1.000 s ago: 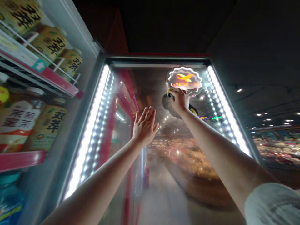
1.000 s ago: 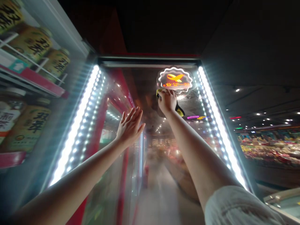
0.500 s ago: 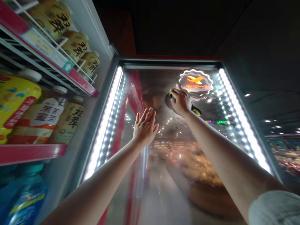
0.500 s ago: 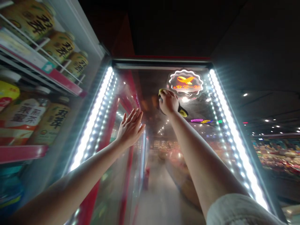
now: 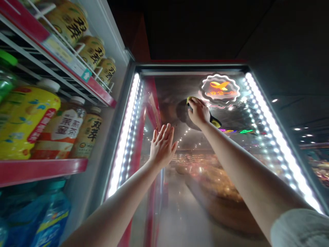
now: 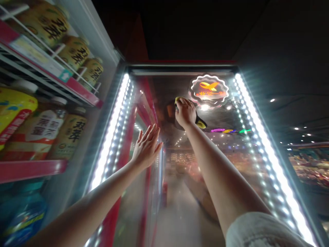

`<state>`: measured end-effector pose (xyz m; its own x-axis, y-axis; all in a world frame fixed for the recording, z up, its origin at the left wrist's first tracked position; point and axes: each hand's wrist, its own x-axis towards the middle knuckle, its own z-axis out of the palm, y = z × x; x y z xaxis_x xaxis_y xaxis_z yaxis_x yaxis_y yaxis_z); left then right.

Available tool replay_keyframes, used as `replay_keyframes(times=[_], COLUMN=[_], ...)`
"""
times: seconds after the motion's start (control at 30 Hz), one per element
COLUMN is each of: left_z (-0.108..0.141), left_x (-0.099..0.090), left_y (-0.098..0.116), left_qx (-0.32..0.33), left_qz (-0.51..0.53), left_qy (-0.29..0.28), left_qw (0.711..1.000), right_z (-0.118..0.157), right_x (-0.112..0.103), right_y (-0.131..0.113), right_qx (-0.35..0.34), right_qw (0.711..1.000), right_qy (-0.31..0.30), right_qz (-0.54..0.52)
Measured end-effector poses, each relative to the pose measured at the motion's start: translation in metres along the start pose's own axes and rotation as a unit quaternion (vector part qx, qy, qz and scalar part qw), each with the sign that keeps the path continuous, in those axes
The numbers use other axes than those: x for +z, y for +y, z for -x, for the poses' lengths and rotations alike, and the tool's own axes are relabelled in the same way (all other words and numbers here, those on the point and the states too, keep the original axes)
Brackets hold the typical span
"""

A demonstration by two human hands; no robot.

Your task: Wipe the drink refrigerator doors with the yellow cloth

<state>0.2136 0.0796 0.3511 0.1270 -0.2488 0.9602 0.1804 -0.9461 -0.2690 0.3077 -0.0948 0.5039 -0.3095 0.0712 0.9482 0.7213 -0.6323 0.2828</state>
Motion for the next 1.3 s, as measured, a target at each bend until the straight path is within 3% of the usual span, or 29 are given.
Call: replay_keyframes(times=[0.13, 0.23, 0.37, 0.5, 0.6, 0.7, 0.77, 0.83, 0.97, 1.03, 1.13, 1.2, 1.3], left_z=[0.014, 0.03, 0.047, 0.054, 0.057, 0.06, 0.062, 0.062, 0.06, 0.06, 0.063, 0.068, 0.078], left_x=[0.003, 0.003, 0.004, 0.007, 0.009, 0.01, 0.008, 0.006, 0.002, 0.001, 0.0, 0.0, -0.001], left_y=[0.002, -0.001, -0.014, -0.024, -0.025, -0.027, -0.031, -0.036, -0.047, -0.05, -0.051, -0.052, -0.056], left_qx=[0.004, 0.015, 0.016, 0.014, 0.012, 0.009, 0.004, -0.01, -0.03, -0.028, -0.029, -0.033, -0.028], left_qz=[0.003, 0.005, -0.002, -0.014, -0.02, -0.022, -0.023, -0.026, -0.034, -0.034, -0.033, -0.032, -0.034], left_qy=[0.001, 0.007, 0.011, 0.006, 0.006, 0.006, 0.007, 0.008, -0.003, -0.008, -0.008, -0.007, -0.003], left_qw=[1.0, 1.0, 1.0, 1.0, 1.0, 1.0, 1.0, 1.0, 0.999, 0.999, 0.999, 0.999, 0.999], right_z=[0.016, 0.044, 0.04, 0.003, 0.002, 0.026, 0.039, 0.037, 0.004, -0.007, 0.003, 0.02, 0.033], right_x=[0.014, 0.009, 0.016, 0.044, 0.055, 0.05, 0.044, 0.045, 0.067, 0.079, 0.082, 0.077, 0.071], right_y=[-0.047, -0.047, -0.031, -0.059, -0.085, -0.084, -0.071, -0.062, -0.085, -0.108, -0.128, -0.123, -0.109], right_qx=[-0.1, -0.155, -0.06, 0.028, -0.05, -0.149, -0.141, -0.089, -0.007, -0.027, -0.136, -0.185, -0.139], right_qw=[0.993, 0.983, 0.997, 0.998, 0.997, 0.983, 0.985, 0.993, 0.998, 0.996, 0.983, 0.971, 0.981], right_qy=[-0.056, -0.068, -0.004, 0.023, -0.022, -0.054, -0.043, -0.017, 0.012, 0.004, -0.034, -0.052, -0.032], right_qz=[-0.038, -0.067, -0.058, -0.048, -0.063, -0.09, -0.092, -0.081, -0.068, -0.082, -0.121, -0.142, -0.131])
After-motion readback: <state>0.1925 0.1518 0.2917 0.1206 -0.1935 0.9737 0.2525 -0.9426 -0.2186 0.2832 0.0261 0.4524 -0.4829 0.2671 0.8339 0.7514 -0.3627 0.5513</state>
